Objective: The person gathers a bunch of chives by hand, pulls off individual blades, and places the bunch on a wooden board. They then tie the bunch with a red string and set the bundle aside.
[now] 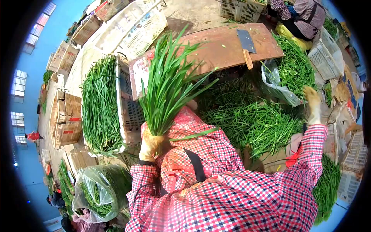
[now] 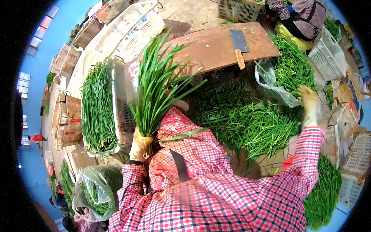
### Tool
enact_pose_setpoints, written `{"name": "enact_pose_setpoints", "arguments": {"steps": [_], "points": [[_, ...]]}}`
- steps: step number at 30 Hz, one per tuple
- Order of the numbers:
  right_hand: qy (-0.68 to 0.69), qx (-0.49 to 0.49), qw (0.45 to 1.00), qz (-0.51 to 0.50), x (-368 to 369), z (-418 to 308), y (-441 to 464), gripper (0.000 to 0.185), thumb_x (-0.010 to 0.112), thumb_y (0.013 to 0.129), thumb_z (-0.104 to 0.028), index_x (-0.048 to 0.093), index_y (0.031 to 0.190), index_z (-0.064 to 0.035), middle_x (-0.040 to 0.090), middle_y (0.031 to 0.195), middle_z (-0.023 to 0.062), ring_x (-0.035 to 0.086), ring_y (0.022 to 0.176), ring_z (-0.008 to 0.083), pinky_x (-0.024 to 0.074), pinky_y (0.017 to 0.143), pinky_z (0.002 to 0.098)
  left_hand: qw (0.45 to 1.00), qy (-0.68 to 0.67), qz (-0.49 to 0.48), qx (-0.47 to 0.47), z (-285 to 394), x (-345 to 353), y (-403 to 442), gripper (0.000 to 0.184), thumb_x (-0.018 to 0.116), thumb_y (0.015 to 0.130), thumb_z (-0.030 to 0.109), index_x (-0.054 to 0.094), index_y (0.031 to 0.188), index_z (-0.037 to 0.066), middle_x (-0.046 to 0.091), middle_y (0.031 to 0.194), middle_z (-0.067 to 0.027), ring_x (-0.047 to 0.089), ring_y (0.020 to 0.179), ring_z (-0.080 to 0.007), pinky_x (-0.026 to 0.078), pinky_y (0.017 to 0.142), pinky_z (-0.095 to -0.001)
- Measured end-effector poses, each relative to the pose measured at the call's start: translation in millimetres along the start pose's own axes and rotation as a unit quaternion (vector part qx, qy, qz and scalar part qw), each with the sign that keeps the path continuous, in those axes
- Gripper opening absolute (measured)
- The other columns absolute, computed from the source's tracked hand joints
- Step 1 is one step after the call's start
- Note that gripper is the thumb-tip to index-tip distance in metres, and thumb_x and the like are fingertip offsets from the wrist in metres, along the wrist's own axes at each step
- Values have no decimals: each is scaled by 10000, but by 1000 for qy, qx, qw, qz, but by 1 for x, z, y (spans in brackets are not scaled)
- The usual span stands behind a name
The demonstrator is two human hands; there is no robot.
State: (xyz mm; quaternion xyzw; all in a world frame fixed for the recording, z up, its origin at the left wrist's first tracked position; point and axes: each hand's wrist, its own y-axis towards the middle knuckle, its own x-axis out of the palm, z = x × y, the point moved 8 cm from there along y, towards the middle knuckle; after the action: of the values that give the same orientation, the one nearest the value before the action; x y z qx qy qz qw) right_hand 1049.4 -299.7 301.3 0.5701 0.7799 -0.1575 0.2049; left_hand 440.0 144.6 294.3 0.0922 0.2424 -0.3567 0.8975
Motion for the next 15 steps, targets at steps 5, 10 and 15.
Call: {"name": "enact_pose_setpoints", "arguments": {"steps": [5,10,15], "points": [[-6,-186,975,-121,200,-226,-102,639,690,900,-364,458,1430,-91,507,1436,133,493,1309,269,403,1082,363,1000,23,0,15,9,0,-3,398,722,843,97,607,1216,23,696,1128,-84,659,1015,-197,510,892,-317],[-129,-373,914,-91,302,-304,-92,597,643,913,-461,528,1367,-92,593,1324,133,604,1156,251,478,1010,380,998,38,-19,34,5,2,-3,404,686,859,72,595,1250,34,683,1168,-72,647,1059,-190,499,929,-303],[-203,-281,891,-294,328,-343,-87,365,633,950,-343,675,1197,-78,656,874,61,565,721,135,493,684,299,964,227,-15,138,8,8,-7,403,691,787,114,634,1178,34,680,1142,-108,617,1070,-305,449,968,-387]]}}
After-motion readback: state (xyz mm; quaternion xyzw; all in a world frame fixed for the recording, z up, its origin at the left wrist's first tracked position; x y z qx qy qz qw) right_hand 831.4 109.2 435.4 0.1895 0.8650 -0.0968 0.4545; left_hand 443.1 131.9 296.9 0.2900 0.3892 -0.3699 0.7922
